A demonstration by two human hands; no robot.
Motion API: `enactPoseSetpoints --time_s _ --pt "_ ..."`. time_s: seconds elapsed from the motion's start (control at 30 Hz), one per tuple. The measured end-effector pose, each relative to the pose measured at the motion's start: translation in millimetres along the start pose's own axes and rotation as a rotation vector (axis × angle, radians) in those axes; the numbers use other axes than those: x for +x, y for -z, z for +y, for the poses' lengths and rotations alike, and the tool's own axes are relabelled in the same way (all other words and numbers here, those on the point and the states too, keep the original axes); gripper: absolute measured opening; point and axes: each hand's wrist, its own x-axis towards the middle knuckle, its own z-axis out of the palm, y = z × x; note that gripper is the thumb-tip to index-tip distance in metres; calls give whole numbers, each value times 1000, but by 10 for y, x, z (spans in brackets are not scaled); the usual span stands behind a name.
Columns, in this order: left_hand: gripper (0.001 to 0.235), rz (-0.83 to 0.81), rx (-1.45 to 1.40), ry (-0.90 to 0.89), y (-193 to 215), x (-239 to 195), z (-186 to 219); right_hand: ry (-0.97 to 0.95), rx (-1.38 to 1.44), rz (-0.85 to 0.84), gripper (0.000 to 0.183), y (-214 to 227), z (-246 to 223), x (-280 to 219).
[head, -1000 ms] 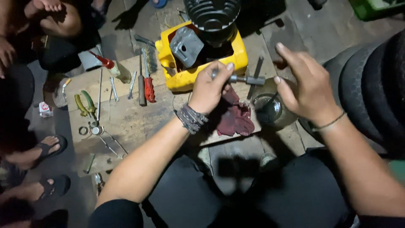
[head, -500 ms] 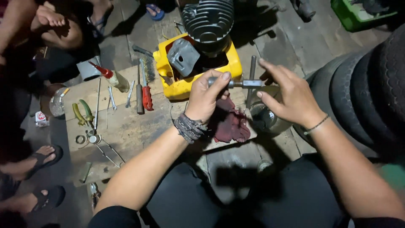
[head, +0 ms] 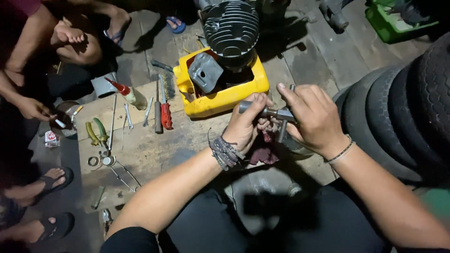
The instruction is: Cleaning and inspecting a metal engine component using a cloth and a T-handle tool in a workshop environment.
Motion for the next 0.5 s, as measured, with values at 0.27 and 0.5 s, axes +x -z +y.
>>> enactPoseSetpoints --time_s 0.27,0.5 --pt "51 48 128 108 -8 13 141 95 -91 96 73 -7 71 -32" --pt "43 92 122 83 224 128 84 29 84 -43 90 169 38 70"
